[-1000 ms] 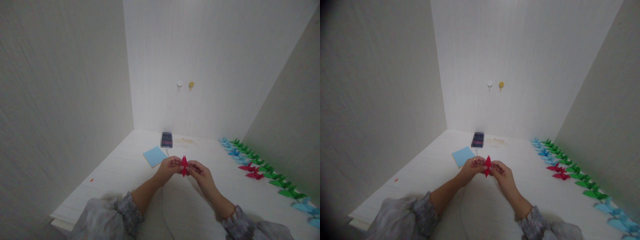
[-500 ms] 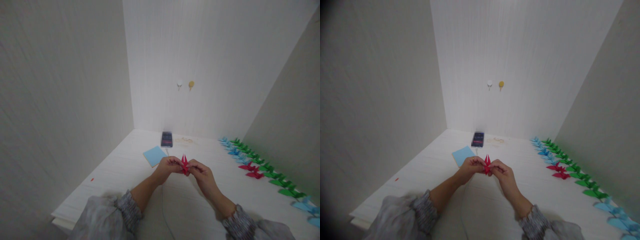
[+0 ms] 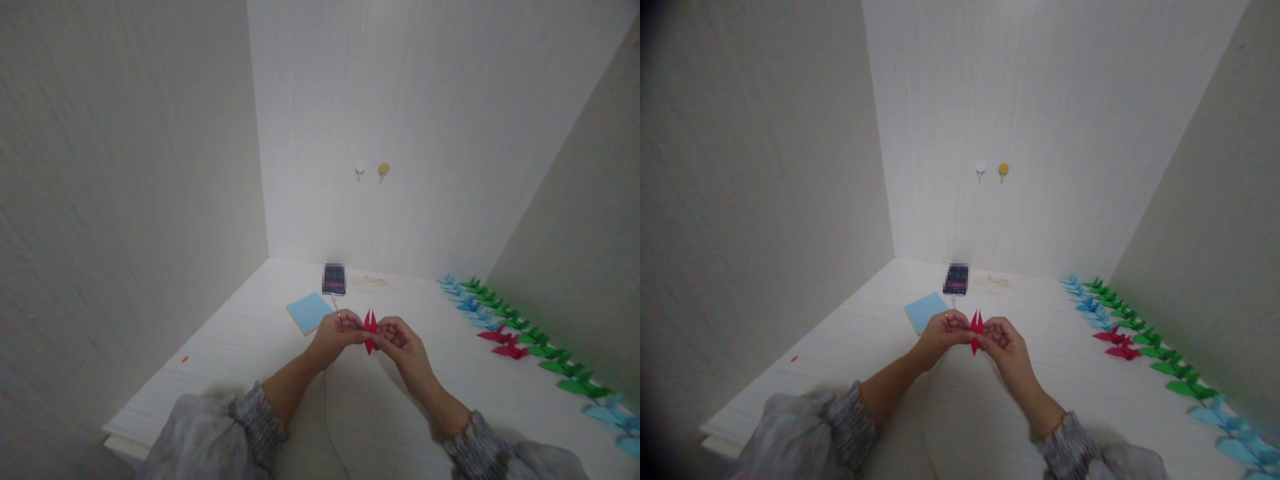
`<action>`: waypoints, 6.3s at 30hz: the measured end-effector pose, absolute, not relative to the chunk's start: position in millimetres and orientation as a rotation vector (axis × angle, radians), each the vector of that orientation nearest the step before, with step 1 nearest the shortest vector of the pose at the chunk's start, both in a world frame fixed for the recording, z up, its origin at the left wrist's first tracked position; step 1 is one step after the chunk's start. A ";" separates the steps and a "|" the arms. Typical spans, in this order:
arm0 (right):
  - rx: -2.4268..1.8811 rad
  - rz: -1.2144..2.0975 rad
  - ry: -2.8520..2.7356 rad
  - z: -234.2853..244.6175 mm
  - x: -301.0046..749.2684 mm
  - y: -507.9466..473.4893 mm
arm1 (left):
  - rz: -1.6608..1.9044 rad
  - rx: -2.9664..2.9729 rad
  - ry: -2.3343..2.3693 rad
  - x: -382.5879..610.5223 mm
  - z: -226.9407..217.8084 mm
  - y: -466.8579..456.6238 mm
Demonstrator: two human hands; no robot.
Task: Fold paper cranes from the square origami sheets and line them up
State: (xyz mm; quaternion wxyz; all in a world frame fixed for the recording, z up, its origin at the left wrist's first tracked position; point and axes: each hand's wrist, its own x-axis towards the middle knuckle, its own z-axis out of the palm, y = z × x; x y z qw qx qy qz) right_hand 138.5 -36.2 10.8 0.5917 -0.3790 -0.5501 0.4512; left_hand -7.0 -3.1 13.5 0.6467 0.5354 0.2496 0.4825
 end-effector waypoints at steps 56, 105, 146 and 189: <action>-1.043 0.952 -1.402 9.5 135.4 -39.3 | 1.146 1.198 0.531 -6.6 14.9 -5.1; -0.936 0.932 -1.395 17.2 133.0 -42.0 | 0.894 1.339 0.578 -6.3 9.0 -8.9; -0.978 1.030 -1.366 16.2 151.8 -33.2 | 0.858 1.249 0.592 -7.9 9.3 -6.6; -0.996 0.166 -1.890 22.9 147.8 -41.6 | 1.110 1.490 0.707 -4.3 6.9 -6.4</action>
